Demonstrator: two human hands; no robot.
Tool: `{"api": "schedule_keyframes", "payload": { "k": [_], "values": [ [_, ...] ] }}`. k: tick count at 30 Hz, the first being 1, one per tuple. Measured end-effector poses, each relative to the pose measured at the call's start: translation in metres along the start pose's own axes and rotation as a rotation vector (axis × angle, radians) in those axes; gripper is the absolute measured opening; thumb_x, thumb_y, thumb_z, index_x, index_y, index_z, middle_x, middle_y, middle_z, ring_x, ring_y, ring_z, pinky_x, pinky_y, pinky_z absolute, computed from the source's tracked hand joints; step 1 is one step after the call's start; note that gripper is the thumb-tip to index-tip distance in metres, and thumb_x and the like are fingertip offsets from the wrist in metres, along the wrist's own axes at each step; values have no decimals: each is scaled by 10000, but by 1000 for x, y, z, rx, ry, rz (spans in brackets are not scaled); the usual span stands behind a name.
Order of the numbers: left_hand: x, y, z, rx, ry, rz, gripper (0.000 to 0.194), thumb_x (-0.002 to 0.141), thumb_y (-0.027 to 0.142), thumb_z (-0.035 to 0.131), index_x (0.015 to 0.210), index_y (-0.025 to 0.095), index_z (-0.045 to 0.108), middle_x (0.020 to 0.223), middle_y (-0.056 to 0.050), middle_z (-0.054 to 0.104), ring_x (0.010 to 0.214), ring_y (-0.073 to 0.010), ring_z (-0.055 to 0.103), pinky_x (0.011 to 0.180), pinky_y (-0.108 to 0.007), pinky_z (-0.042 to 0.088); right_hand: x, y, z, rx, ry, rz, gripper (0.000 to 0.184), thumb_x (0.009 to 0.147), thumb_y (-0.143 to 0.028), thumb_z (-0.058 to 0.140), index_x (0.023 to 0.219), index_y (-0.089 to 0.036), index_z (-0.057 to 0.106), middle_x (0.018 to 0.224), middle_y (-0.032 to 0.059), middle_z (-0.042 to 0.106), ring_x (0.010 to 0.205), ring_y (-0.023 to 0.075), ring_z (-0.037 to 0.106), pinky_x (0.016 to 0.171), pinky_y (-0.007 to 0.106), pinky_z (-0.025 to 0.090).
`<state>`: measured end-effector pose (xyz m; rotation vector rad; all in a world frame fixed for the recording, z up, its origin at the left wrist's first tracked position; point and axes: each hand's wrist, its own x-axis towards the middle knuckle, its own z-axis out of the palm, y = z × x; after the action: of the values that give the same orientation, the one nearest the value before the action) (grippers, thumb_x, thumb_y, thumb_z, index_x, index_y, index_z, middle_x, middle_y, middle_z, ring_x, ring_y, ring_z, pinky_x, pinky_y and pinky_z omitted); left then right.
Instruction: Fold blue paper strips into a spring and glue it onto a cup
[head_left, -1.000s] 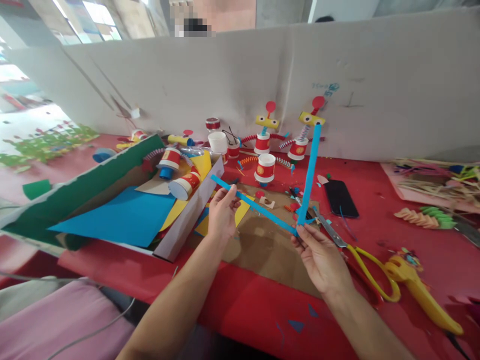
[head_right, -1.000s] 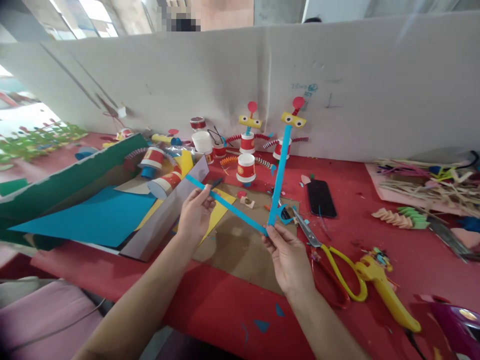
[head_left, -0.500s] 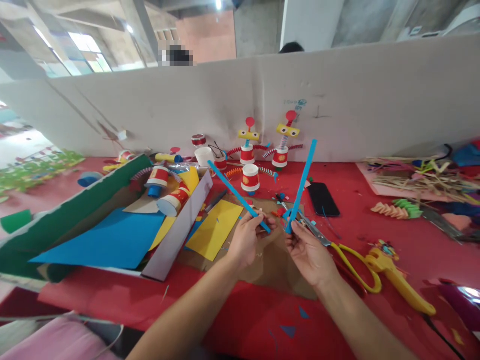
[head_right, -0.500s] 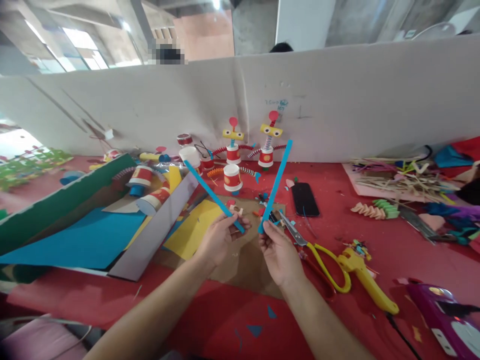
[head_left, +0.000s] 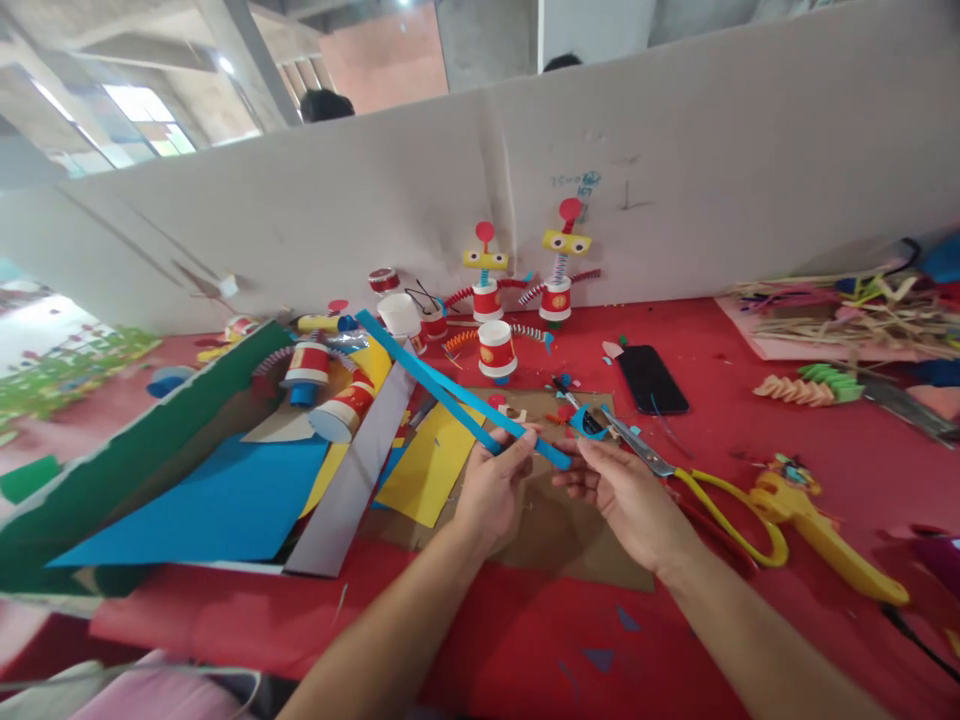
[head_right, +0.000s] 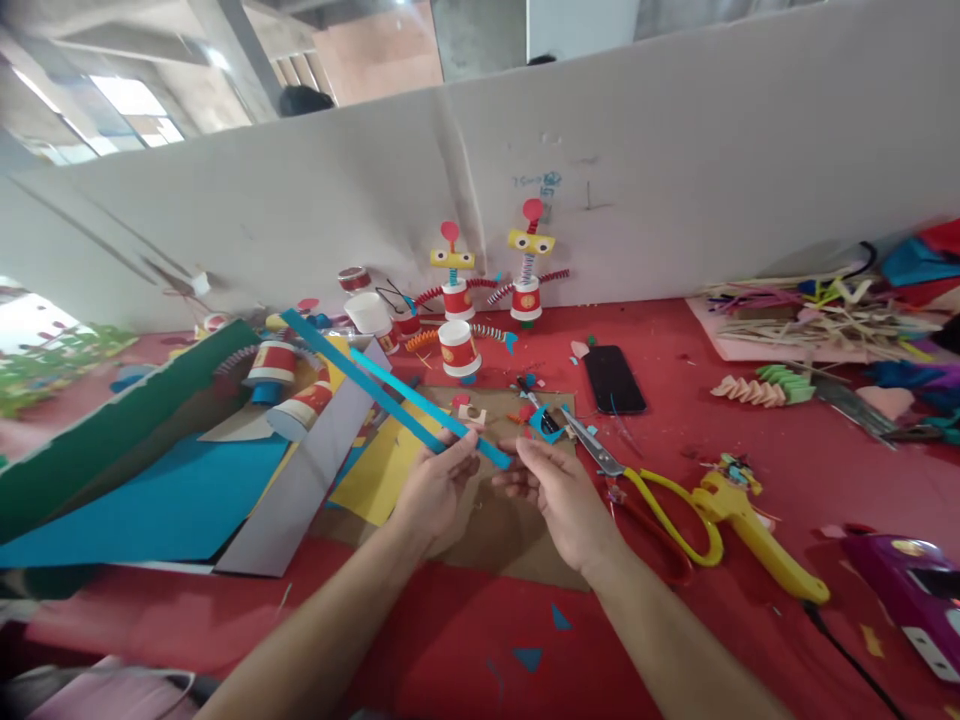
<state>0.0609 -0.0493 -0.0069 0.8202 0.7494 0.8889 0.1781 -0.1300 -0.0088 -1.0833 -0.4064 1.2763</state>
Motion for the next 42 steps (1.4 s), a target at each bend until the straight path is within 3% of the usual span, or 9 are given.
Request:
{"api": "schedule_keyframes", "payload": {
  "k": [3,10,13,16,20,23,29,33,42],
  "values": [
    [0,1,1,3,-1,3,231,621,285,786,781,136,712,604,32,519,505,-31,389,492,-180,307,0,2,1,27,-35,51,277,663,-426,764,786,-188,695,709,20,693,645,128,641,597,229,447],
    [-5,1,1,35,-61,-8,231,614,260,795,791,145,700,587,38,505,530,-41,418,510,-179,326,1,6,0,-97,-1,-3,288,670,-411,761,656,-154,629,601,-18,629,500,68,564,482,186,363],
    [-5,2,0,63,-92,11,226,615,242,795,787,153,679,639,27,541,572,-51,455,537,-183,346,0,2,1,-10,18,49,305,654,-430,761,690,-157,630,612,6,656,508,90,586,482,194,381],
    [-4,3,0,67,-66,39,223,621,267,791,719,147,631,590,43,498,511,-39,403,490,-186,300,0,0,2,32,35,-3,303,691,-450,725,804,-177,657,676,14,687,558,106,619,514,203,415],
    [1,2,-2,80,30,33,317,587,290,810,589,140,531,509,66,425,451,-26,325,445,-192,231,-1,5,0,-181,19,-142,274,712,-416,726,870,-197,679,769,10,702,632,106,638,587,214,452],
    [2,2,-3,98,31,4,358,596,301,804,544,142,487,482,68,411,436,-24,287,433,-200,198,-1,9,-2,-309,28,-194,248,733,-405,712,871,-201,684,746,4,697,629,109,639,597,225,460],
    [-3,1,-1,148,-14,10,252,609,287,796,639,141,592,548,45,494,482,-37,346,467,-202,246,-2,8,1,-260,26,-163,235,736,-403,704,841,-196,671,722,8,693,610,120,646,570,235,480],
    [-5,0,1,167,-7,17,277,599,304,800,594,146,572,538,53,473,491,-40,342,486,-204,269,-4,6,3,-238,21,-164,265,723,-399,716,875,-195,645,732,24,706,654,152,674,591,258,513],
    [-8,8,4,230,-87,51,238,612,267,782,551,149,584,495,53,471,474,-50,366,487,-214,292,0,2,1,-414,0,-241,262,801,-457,599,876,-206,612,786,38,711,660,180,683,596,288,523]
  ]
}}
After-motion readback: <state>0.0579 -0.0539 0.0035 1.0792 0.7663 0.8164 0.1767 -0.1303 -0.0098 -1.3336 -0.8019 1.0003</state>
